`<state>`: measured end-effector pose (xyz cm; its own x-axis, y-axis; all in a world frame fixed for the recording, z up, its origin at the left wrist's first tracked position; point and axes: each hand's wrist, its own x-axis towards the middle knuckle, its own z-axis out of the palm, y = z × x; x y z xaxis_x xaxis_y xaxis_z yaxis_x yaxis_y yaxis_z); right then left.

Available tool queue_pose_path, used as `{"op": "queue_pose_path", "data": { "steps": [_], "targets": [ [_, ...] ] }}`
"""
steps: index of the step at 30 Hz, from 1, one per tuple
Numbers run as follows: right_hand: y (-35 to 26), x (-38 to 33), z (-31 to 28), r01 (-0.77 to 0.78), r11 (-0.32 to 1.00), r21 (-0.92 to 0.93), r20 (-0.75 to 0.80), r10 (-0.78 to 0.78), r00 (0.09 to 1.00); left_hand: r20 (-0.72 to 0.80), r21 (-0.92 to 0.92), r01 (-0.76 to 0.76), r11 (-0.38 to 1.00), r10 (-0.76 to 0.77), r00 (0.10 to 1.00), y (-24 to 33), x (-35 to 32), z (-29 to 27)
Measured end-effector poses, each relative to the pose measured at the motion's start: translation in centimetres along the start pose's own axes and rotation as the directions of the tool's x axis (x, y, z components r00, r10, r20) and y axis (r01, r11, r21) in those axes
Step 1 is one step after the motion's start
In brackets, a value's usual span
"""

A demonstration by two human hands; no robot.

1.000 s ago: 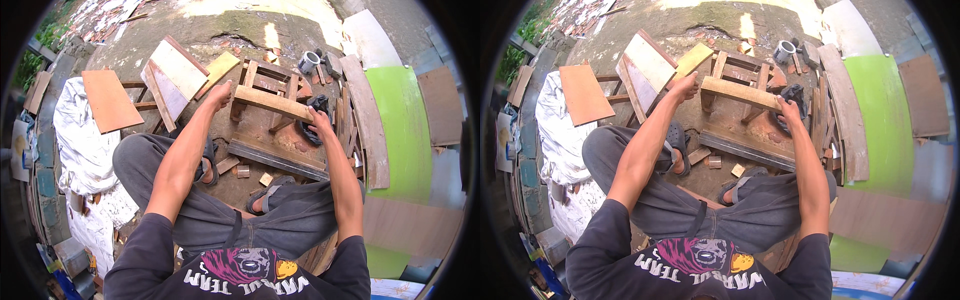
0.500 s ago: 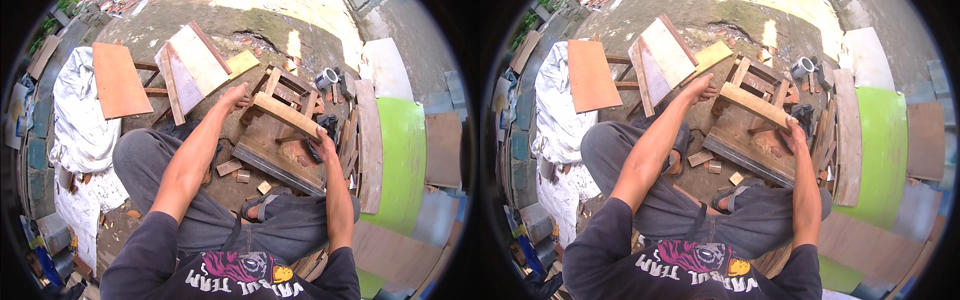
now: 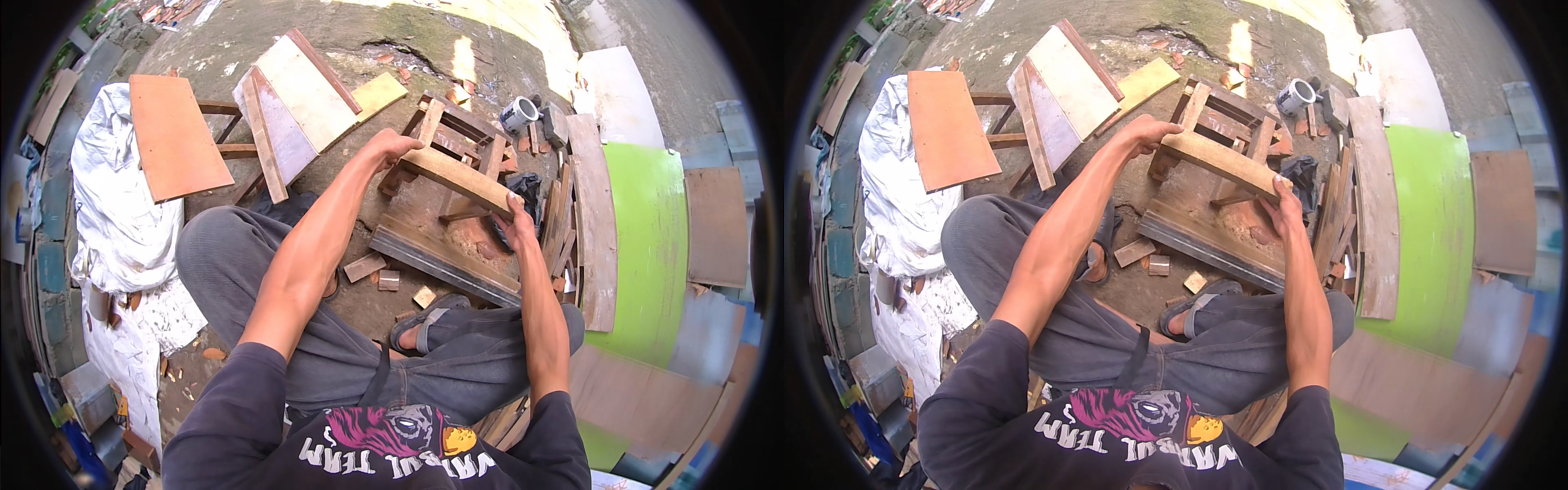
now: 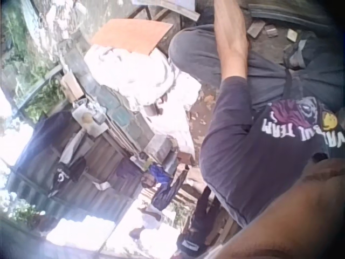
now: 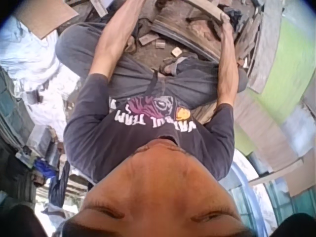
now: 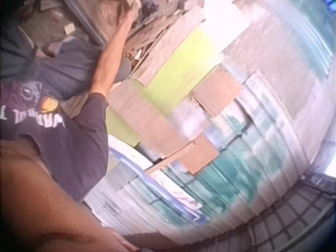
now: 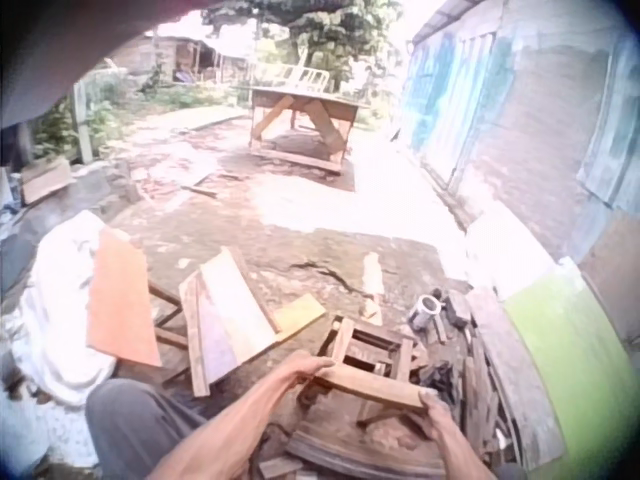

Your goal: The person sits on the ground and assembles a small wooden frame using several planks and a hammer. They position the pieces, tap them into place, and adjust the structure repeatedly.

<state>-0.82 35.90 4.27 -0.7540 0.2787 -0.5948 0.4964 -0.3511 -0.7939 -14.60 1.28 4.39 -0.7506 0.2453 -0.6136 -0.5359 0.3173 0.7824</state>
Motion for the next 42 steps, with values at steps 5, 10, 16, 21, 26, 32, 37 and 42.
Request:
{"op": "queue_pose_path", "data": {
  "steps": [5, 10, 16, 21, 26, 32, 37, 42],
  "targets": [
    [-0.1, -0.3, 0.0, -0.008, 0.998, -0.056, -0.007, 0.007, 1.0, -0.141, 0.227, -0.05, 0.973, 0.083, 0.987, 0.3, -0.6, 1.4],
    [0.0, -0.4, 0.4, 0.028, 0.997, -0.07, 0.03, -0.026, 0.999, -0.185, 0.167, -0.052, 0.985, 0.083, 0.979, -0.2, -0.6, 1.4],
    [-0.3, -0.3, -0.1, -0.004, 0.999, 0.049, 0.084, 0.0, 0.996, -0.194, -0.075, -0.083, 0.994, 0.068, 0.979, -1.7, 0.0, 1.2],
    [-0.3, 0.0, -0.6, -0.054, 0.993, 0.1, 0.105, 0.043, 0.994, -0.112, -0.061, -0.064, 0.996, 0.057, 0.992, -1.8, -0.2, 0.7],
    [-0.2, 0.2, -0.7, -0.078, 0.992, 0.097, 0.084, 0.07, 0.994, -0.143, -0.025, -0.042, 0.999, 0.038, 0.989, -1.6, -0.6, 1.1],
    [-0.2, 0.5, -1.1, -0.082, 0.993, 0.081, 0.095, 0.074, 0.993, -0.161, -0.109, -0.031, 0.994, 0.013, 0.987, -1.3, -0.6, 1.3],
    [0.1, 0.4, -1.1, -0.06, 0.998, 0.007, 0.095, 0.059, 0.994, -0.194, -0.161, -0.032, 0.986, 0.0, 0.981, -0.8, -0.7, 1.9],
    [0.1, 0.3, -1.1, -0.029, 0.992, -0.122, 0.074, 0.038, 0.997, -0.143, -0.042, 0.032, 0.999, -0.038, 0.989, -1.0, -0.2, 0.6]
  ]
}}
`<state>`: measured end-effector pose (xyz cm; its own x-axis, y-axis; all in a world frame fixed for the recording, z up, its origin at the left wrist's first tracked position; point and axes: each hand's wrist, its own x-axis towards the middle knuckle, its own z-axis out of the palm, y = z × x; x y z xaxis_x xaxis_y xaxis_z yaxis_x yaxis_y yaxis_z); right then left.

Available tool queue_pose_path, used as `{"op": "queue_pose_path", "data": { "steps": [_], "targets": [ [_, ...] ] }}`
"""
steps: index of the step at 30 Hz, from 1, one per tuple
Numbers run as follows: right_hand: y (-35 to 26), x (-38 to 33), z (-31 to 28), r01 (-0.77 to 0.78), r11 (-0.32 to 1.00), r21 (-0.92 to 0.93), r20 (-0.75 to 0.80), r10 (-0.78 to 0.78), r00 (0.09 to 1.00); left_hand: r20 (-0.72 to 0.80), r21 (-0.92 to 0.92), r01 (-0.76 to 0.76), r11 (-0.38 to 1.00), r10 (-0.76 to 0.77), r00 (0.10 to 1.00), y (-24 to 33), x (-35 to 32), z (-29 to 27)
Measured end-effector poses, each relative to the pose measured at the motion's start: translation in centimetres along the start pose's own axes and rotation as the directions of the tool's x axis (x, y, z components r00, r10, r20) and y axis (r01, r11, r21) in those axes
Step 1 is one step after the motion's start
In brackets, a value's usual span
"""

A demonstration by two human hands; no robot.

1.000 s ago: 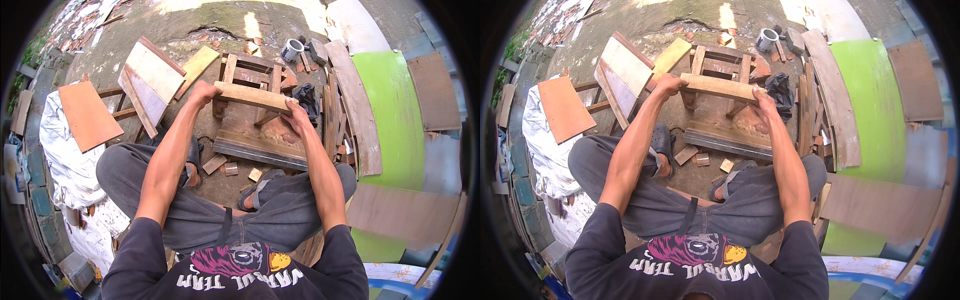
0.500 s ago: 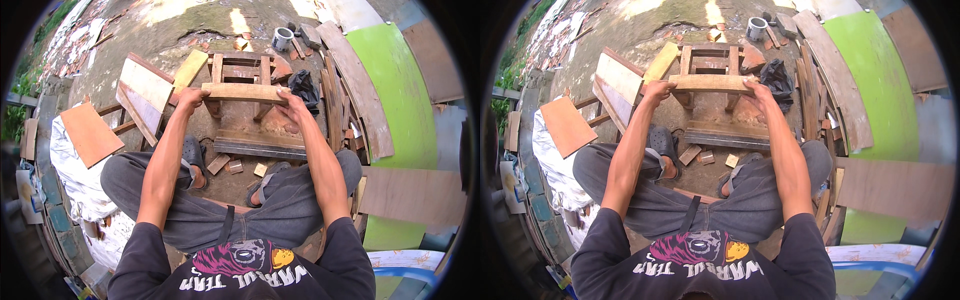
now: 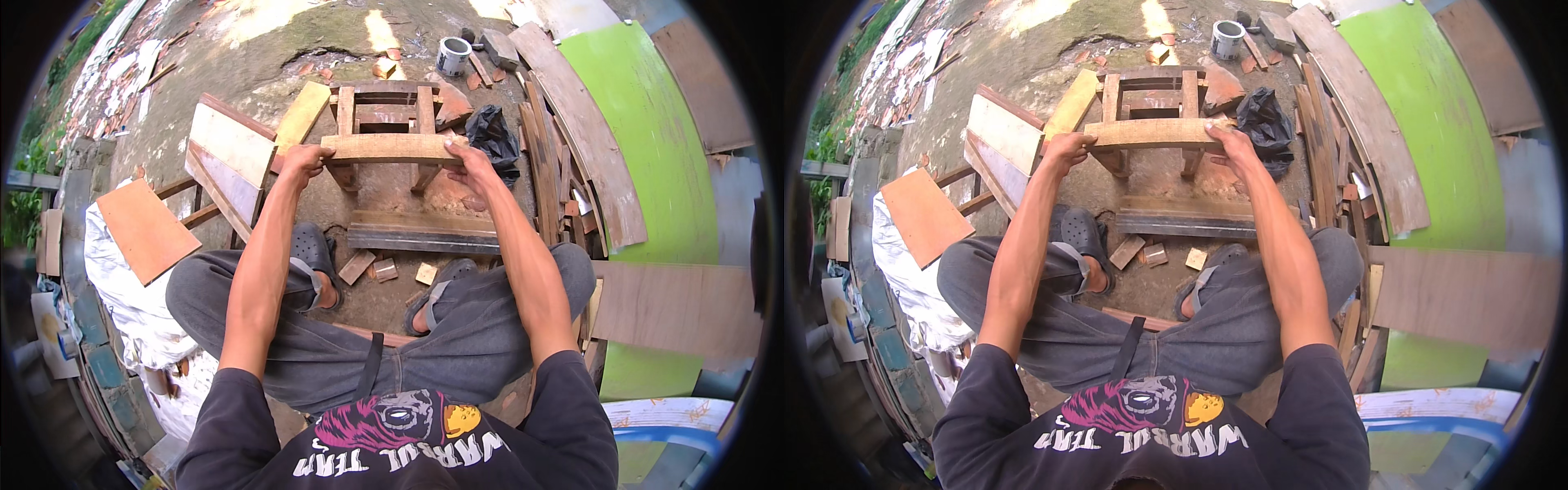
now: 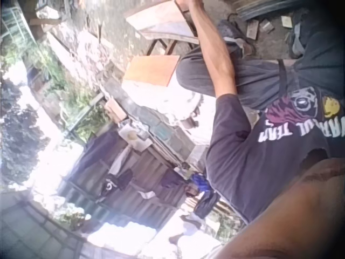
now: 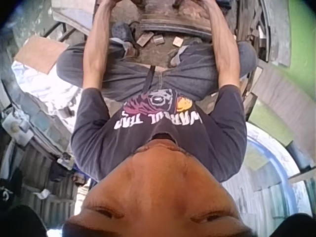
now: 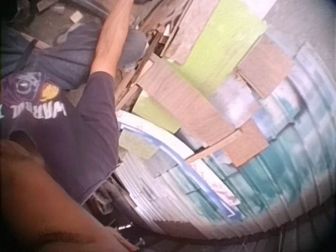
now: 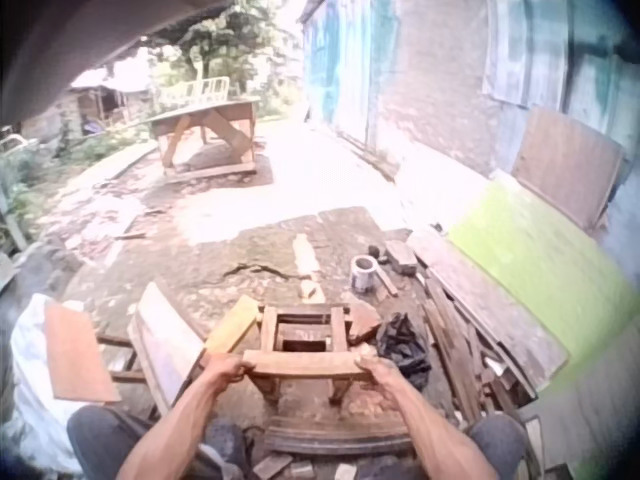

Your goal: The person sits on the ground and assembles a small wooden frame using several planks and a hammer. They position the pieces, tap them into place, and adjust the structure repeatedly.

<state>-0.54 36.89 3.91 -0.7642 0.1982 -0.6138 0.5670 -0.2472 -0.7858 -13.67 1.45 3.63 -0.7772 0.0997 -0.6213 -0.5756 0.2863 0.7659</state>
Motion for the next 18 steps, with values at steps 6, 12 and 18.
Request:
{"op": "queue_pose_path", "data": {
  "steps": [6, 12, 18],
  "targets": [
    [-0.5, -0.5, -0.4, -0.074, 0.995, -0.067, 0.032, 0.076, 0.997, -0.009, 0.074, -0.017, 0.997, 0.018, 1.0, 0.0, -0.4, 0.3],
    [0.0, 0.4, -1.0, -0.138, 0.99, 0.019, 0.127, 0.134, 0.983, -0.023, -0.045, -0.044, 0.998, 0.043, 0.999, 0.2, -1.1, 0.7],
    [0.2, 1.1, -1.3, -0.209, 0.975, 0.072, 0.179, 0.194, 0.965, -0.079, 0.017, -0.016, 1.0, 0.017, 0.997, 0.6, -1.1, 0.7]
  ]
}}
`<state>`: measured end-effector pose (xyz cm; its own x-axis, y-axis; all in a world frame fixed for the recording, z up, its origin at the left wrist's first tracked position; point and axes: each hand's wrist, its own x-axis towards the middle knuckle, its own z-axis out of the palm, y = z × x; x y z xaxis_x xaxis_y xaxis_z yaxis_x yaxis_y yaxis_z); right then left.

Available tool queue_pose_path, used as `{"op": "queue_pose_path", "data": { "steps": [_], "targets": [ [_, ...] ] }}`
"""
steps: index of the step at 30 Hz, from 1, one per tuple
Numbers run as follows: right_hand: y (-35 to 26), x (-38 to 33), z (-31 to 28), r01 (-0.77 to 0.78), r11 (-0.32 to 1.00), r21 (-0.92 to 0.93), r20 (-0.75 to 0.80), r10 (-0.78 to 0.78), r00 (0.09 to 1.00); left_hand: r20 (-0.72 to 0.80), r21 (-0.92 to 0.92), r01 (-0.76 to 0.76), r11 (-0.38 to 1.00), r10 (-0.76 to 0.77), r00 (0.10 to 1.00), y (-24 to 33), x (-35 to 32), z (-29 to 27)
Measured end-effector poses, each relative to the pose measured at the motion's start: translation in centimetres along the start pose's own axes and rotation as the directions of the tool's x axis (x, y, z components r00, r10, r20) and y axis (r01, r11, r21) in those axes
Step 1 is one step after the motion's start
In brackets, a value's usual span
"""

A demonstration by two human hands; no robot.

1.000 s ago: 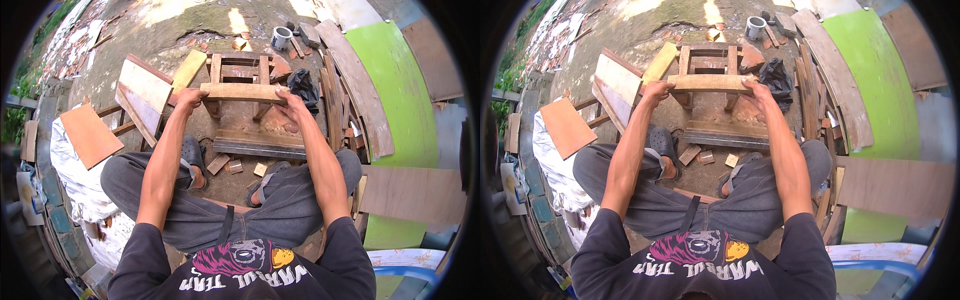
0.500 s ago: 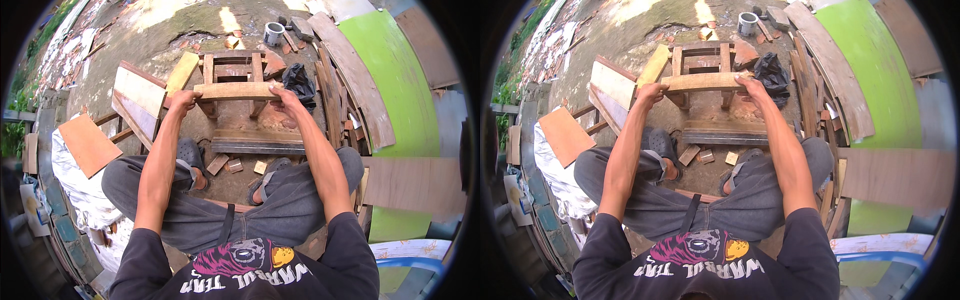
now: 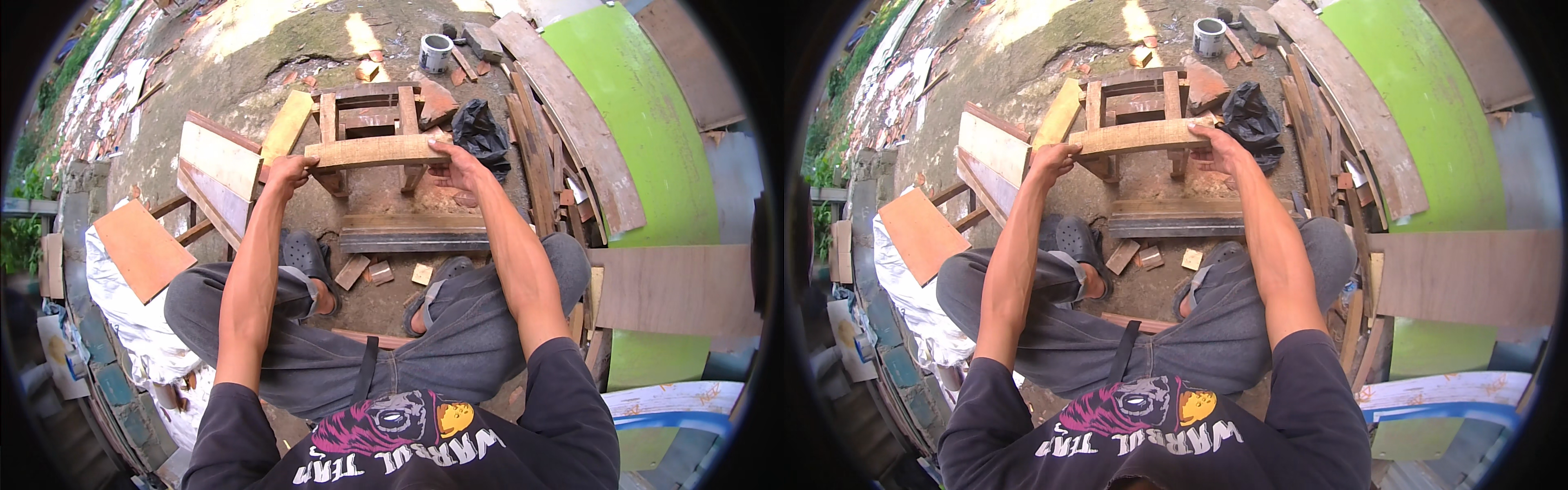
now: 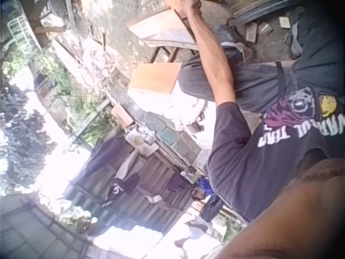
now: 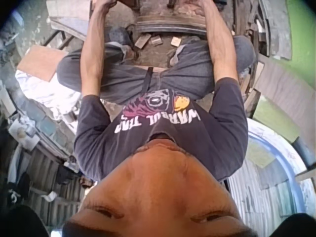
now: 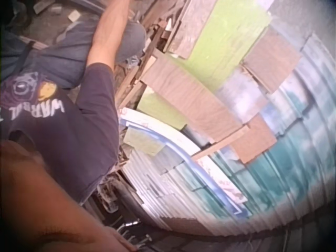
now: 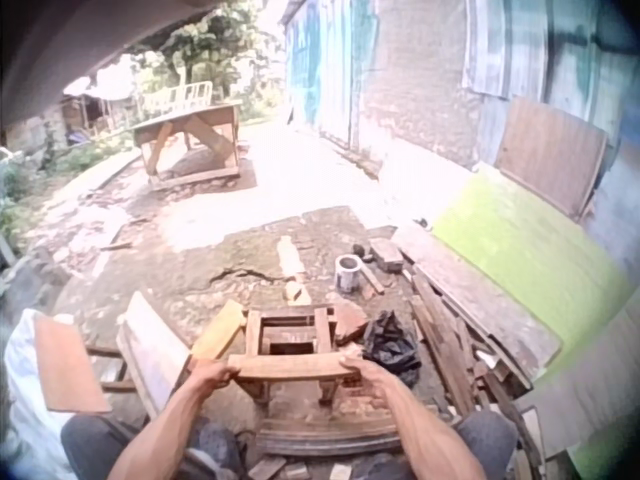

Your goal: The person sits on the ground and assembles a small wooden frame using several planks and a hammer. They position the pieces, tap them into place, and adjust the structure repeatedly.

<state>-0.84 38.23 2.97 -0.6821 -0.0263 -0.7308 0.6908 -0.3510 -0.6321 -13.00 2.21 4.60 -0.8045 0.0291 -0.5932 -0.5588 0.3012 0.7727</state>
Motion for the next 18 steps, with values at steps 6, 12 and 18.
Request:
{"op": "queue_pose_path", "data": {
  "steps": [6, 12, 18],
  "targets": [
    [0.2, -0.2, 0.3, -0.051, 0.993, 0.108, 0.009, 0.05, 0.999, 0.023, 0.001, 0.029, 1.0, -0.029, 0.999, 0.4, -0.1, -0.2],
    [0.1, -0.4, 0.3, -0.047, 0.993, 0.107, 0.028, 0.044, 0.999, 0.123, 0.132, 0.061, 0.989, -0.078, 0.989, 0.7, 0.1, -1.1],
    [0.2, -0.5, 0.5, -0.001, 0.997, 0.077, 0.015, 0.0, 1.0, 0.102, 0.139, 0.028, 0.99, -0.043, 0.994, 0.8, -0.1, -0.8]
  ]
}}
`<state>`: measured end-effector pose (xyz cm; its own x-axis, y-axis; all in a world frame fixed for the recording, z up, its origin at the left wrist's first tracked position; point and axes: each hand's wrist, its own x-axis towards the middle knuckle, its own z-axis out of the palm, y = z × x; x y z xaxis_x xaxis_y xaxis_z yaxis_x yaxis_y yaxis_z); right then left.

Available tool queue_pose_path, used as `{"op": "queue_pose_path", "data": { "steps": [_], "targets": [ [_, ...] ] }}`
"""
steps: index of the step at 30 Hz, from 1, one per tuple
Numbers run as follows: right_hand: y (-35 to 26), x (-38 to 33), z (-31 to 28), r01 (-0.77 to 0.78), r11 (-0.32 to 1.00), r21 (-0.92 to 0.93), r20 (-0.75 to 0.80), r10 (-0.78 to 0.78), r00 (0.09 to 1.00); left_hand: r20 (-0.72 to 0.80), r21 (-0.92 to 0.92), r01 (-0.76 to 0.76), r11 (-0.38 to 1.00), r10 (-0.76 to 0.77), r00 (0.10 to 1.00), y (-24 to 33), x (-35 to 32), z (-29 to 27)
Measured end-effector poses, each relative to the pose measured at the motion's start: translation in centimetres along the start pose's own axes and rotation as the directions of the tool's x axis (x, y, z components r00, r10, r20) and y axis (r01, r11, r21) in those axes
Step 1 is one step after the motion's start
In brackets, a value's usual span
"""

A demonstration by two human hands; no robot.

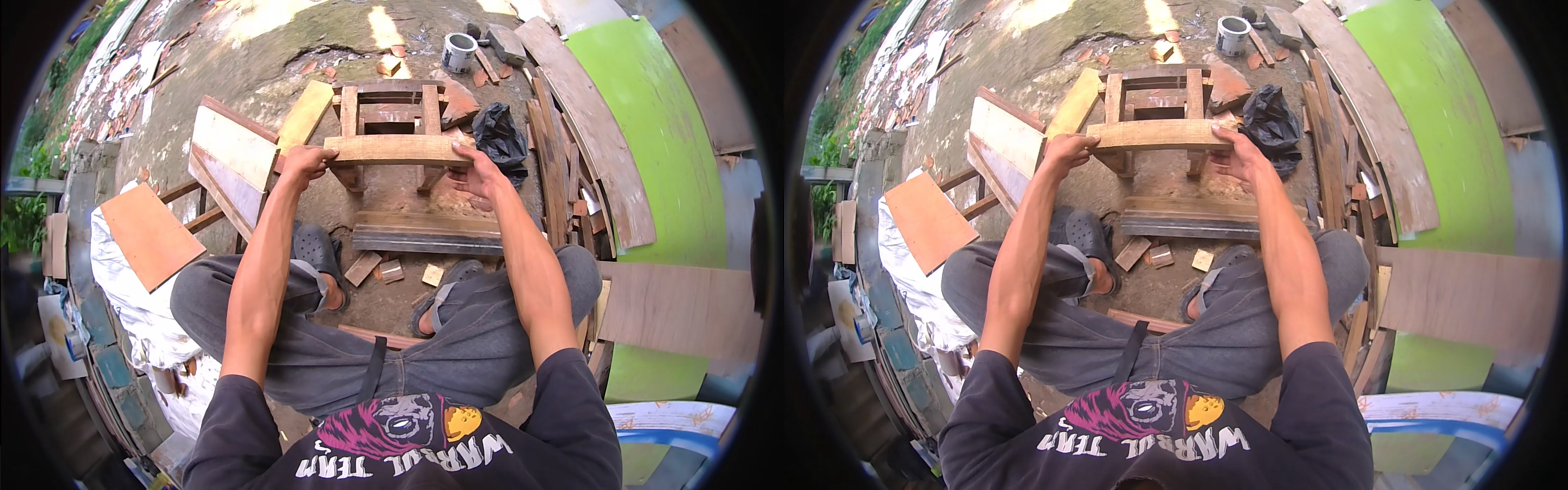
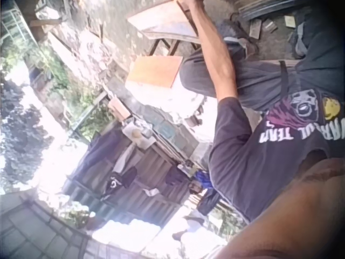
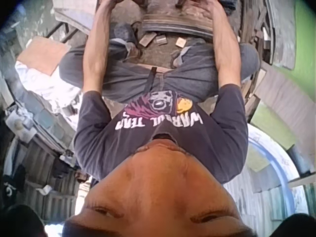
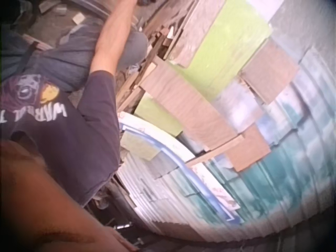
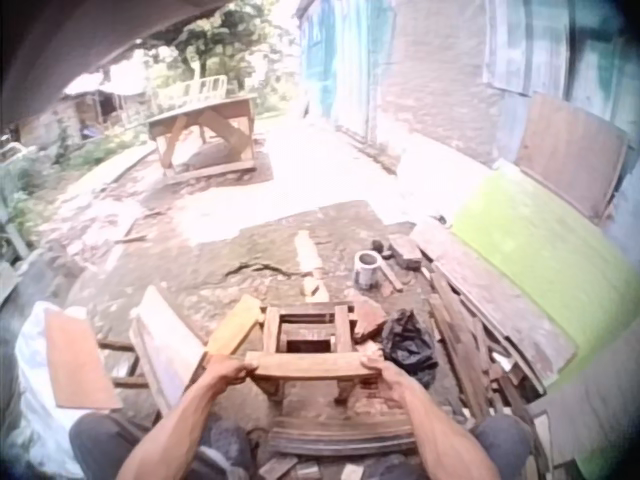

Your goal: The person sits on the ground and assembles a small wooden frame using several planks and a hammer. They position the pieces, tap them into place, and adjust the structure repeatedly.

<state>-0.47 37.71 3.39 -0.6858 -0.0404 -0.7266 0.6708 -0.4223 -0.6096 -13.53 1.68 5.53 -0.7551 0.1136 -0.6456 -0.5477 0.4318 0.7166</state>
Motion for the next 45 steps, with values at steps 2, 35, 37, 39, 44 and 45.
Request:
{"op": "queue_pose_path", "data": {
  "steps": [2, 35, 37, 39, 44, 45],
  "targets": [
    [0.0, 0.0, 0.0, 0.014, 1.0, -0.015, 0.005, -0.014, 1.0, -0.003, 0.005, 0.001, 1.0, -0.001, 1.0, 0.0, 0.2, -0.1],
    [0.6, 1.1, -0.7, 0.105, 0.994, 0.027, 0.065, -0.106, 0.992, -0.006, -0.041, 0.046, 0.998, -0.046, 0.999, -0.5, 0.5, 0.2],
    [0.6, 1.0, -0.6, 0.11, 0.994, 0.027, 0.063, -0.112, 0.992, -0.01, -0.024, 0.039, 0.999, -0.039, 0.999, -0.5, 0.4, 0.1],
    [0.6, 1.0, -0.6, 0.11, 0.993, 0.037, 0.056, -0.112, 0.992, 0.003, -0.004, 0.034, 0.999, -0.034, 0.999, -0.4, 0.5, 0.0],
    [0.3, 0.8, -0.6, 0.074, 0.997, 0.037, 0.061, -0.076, 0.995, -0.077, -0.076, -0.013, 0.997, 0.007, 0.997, 0.0, -0.1, 0.7],
    [0.3, 0.7, -0.5, 0.075, 0.997, 0.033, 0.06, -0.077, 0.995, -0.085, -0.061, -0.01, 0.998, 0.005, 0.996, 0.2, -0.2, 0.8]
  ]
}}
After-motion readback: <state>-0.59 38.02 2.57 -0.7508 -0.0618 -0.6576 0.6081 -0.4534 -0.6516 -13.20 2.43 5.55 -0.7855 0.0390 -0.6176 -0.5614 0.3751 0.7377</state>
